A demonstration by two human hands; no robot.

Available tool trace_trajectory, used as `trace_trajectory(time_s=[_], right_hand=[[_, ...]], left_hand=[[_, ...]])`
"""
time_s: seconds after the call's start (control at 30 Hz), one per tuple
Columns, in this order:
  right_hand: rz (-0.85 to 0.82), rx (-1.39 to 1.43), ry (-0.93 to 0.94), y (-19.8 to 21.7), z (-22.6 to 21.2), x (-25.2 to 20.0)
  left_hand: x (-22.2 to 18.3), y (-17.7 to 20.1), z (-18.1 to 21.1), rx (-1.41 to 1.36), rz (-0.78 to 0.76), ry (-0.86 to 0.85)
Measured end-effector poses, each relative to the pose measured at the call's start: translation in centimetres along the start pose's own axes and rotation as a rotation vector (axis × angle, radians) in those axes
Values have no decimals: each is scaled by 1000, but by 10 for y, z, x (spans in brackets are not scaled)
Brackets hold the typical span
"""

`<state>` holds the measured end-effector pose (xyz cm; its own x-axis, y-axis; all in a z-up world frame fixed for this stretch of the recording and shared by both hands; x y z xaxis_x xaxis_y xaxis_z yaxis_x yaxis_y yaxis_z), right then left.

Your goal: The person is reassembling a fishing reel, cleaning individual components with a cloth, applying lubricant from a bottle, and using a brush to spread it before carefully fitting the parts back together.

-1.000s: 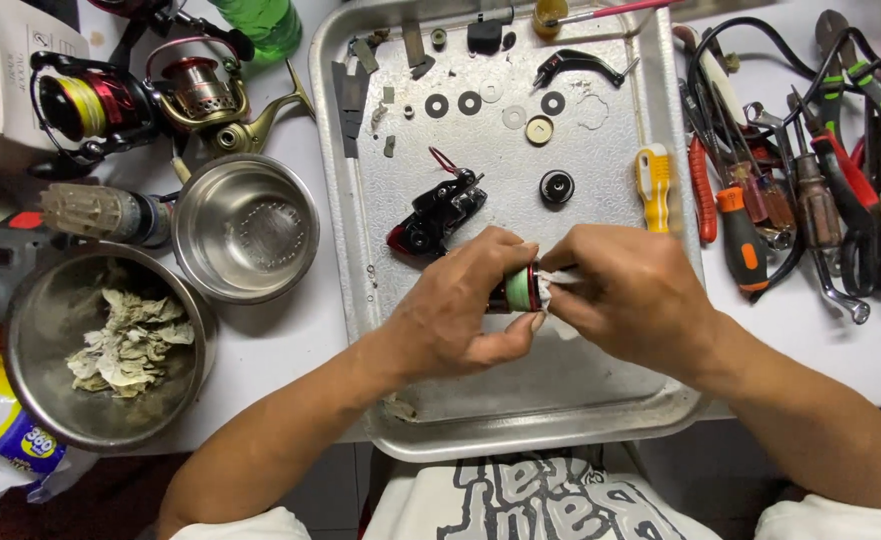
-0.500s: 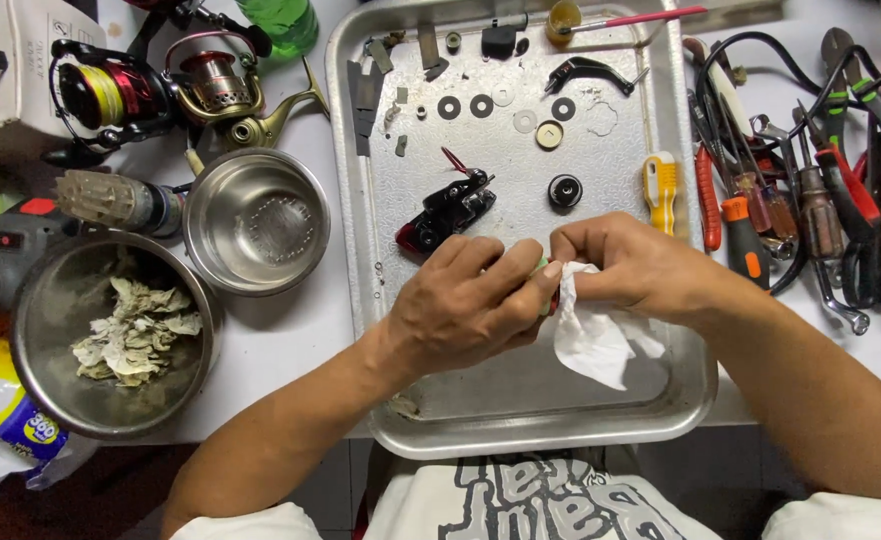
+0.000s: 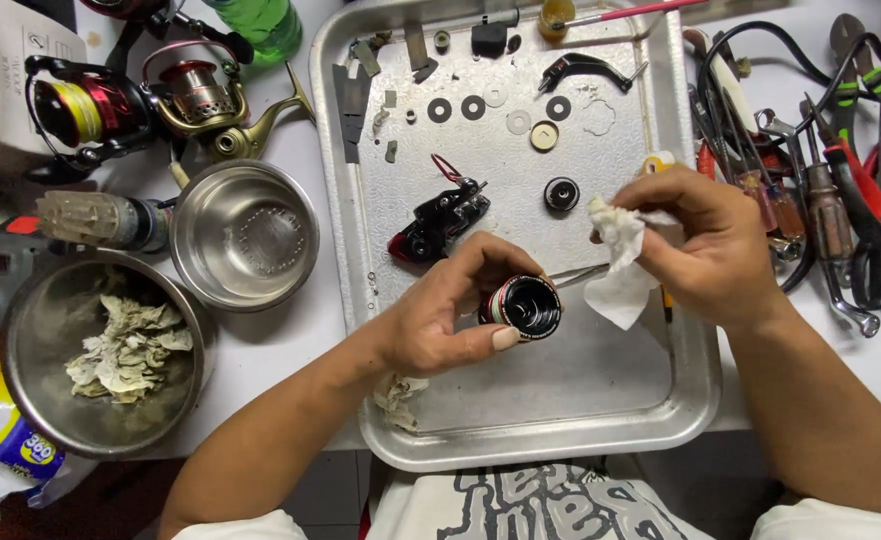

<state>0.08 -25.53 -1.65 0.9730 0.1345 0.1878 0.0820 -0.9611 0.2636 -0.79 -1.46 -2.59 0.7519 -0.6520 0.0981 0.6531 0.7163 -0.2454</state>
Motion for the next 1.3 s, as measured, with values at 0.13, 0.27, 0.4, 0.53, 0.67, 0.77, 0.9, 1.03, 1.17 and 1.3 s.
trace_trajectory(time_s=[0.13,0.27,0.4,0.53,0.67,0.77,0.9,1.03,1.17,1.3], right_hand=[[-55,4,101,-4,-13,-5],[-150,-51,245,-8,-27,-6],[-293,-57,354,-15,-40,-2],[-375,-200,469,-25,-40,-8],[-366,-452,635,-33,-44,-13],[-408,-335,531,-31,-40,-13],[-437,-257,484,-27,-32,-6],[-383,-317,582,-31,-38,-9],[-386,157,-21,-12,-16,-12],[-110,169,-147,-1,-4,-13]], left_hand=[[2,0,6,13,-15,-5],[2,1,8,175,5,-34],[3,1,9,300,12,-74],[3,-1,1,404,14,-98],[5,-4,0,482,34,-271],[4,-7,-2,515,51,-356],[4,-7,-1,557,42,-394],[2,-6,-3,589,61,-421],[1,1,-5,600,160,-471],[3,6,10,278,132,-354]])
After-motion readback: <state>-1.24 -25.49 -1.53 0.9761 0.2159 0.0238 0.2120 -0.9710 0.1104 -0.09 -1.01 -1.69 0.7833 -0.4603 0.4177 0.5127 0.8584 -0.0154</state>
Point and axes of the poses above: each hand's wrist, its own x-axis towards the middle knuckle, its own y-axis out of the back of the hand, z = x × y, the point moved 1 cm from there along x, towards the middle knuckle, and after that the axes turned 8 degrees about z, right-handed, at the moved point
